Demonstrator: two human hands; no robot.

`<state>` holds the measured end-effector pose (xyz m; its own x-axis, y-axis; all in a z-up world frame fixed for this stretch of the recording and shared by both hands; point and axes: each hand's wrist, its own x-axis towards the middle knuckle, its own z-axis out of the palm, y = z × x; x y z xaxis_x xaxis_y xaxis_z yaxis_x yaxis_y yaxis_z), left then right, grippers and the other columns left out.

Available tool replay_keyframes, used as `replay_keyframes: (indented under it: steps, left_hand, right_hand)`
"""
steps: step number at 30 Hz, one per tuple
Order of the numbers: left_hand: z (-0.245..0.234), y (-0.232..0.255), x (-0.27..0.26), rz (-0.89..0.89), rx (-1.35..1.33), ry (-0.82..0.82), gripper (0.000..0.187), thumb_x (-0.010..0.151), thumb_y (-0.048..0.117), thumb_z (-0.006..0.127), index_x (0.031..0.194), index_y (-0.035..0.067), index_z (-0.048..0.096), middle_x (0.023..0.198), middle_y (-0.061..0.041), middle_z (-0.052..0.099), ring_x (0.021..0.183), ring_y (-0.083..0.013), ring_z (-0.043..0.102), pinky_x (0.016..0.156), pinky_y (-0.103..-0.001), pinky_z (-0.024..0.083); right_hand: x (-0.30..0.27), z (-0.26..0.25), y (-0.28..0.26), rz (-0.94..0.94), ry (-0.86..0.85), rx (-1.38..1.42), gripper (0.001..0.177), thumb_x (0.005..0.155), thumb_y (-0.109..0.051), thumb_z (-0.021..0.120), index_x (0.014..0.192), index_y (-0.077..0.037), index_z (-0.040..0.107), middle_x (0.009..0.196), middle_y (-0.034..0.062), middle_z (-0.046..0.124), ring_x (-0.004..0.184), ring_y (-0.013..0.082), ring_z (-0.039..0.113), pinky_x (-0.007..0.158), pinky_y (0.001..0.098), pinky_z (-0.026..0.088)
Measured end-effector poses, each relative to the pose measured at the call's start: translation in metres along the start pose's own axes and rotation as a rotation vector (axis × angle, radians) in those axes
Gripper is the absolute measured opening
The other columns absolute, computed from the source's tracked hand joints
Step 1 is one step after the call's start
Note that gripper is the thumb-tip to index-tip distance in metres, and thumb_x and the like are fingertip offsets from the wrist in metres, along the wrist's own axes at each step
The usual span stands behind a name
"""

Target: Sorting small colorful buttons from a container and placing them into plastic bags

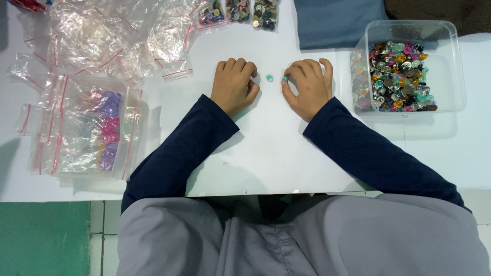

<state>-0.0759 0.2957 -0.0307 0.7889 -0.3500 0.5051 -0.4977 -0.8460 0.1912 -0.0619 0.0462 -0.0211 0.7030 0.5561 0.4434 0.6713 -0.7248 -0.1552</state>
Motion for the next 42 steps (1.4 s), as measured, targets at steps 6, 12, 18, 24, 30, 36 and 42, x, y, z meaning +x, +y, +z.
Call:
replay_keyframes:
  steps: [6,12,18,24,30,36,42]
  left_hand:
    - [0.002,-0.001,-0.002,0.014,0.032,0.001,0.020,0.082,0.020,0.063,0.101,0.018,0.057,0.082,-0.001,0.055,0.081,-0.0232,0.060,0.085,-0.041,0.046]
    - [0.005,-0.002,-0.002,0.026,0.040,0.002,0.023,0.081,0.021,0.063,0.102,0.017,0.057,0.082,-0.001,0.055,0.082,-0.0233,0.060,0.085,-0.042,0.046]
    - [0.006,-0.002,-0.002,0.012,0.020,0.000,0.024,0.080,0.020,0.063,0.102,0.017,0.057,0.086,-0.003,0.055,0.083,-0.0243,0.059,0.085,-0.043,0.046]
    - [0.000,0.002,0.000,-0.001,0.015,0.001,0.025,0.079,0.019,0.065,0.102,0.015,0.056,0.089,-0.004,0.054,0.084,-0.0250,0.058,0.085,-0.042,0.046]
    - [0.006,-0.001,-0.003,0.001,0.060,-0.009,0.027,0.080,0.018,0.064,0.106,0.016,0.056,0.089,-0.003,0.054,0.086,-0.0241,0.058,0.085,-0.041,0.046]
    - [0.002,0.001,-0.002,-0.008,0.032,-0.029,0.028,0.081,0.018,0.064,0.108,0.016,0.057,0.090,-0.003,0.054,0.087,-0.0245,0.059,0.086,-0.041,0.045]
    - [0.002,0.001,-0.002,-0.018,0.039,-0.041,0.027,0.082,0.018,0.063,0.108,0.015,0.057,0.090,-0.004,0.056,0.089,-0.0245,0.059,0.087,-0.041,0.045]
  right_hand:
    - [-0.005,0.005,0.007,0.019,-0.005,-0.026,0.013,0.108,-0.026,0.062,0.111,-0.014,0.064,0.108,0.0059,0.061,0.120,0.0258,0.053,0.110,0.0561,0.016]
    - [-0.005,0.004,0.006,0.027,-0.012,-0.040,0.014,0.108,-0.026,0.061,0.112,-0.013,0.063,0.109,0.0073,0.061,0.120,0.0268,0.054,0.109,0.0558,0.018]
    - [-0.006,-0.006,0.007,0.022,0.036,0.019,0.024,0.101,-0.020,0.060,0.123,-0.009,0.059,0.114,0.0104,0.058,0.120,0.0302,0.052,0.105,0.0547,0.024]
    - [-0.021,-0.009,0.022,0.107,0.022,-0.046,0.029,0.096,-0.014,0.060,0.125,-0.010,0.058,0.113,0.0085,0.053,0.112,0.0297,0.052,0.097,0.0486,0.031]
    - [-0.022,-0.011,0.023,0.120,0.010,-0.043,0.018,0.101,-0.016,0.060,0.119,-0.015,0.061,0.108,0.0045,0.053,0.105,0.0264,0.054,0.094,0.0440,0.031]
    - [-0.024,-0.011,0.025,0.133,-0.015,-0.037,0.015,0.102,-0.017,0.061,0.116,-0.014,0.060,0.108,0.0053,0.053,0.106,0.0272,0.054,0.094,0.0442,0.032]
    - [-0.030,-0.007,0.030,0.141,0.038,-0.014,0.012,0.102,-0.015,0.060,0.114,-0.011,0.058,0.109,0.0088,0.053,0.108,0.0319,0.055,0.095,0.0460,0.037]
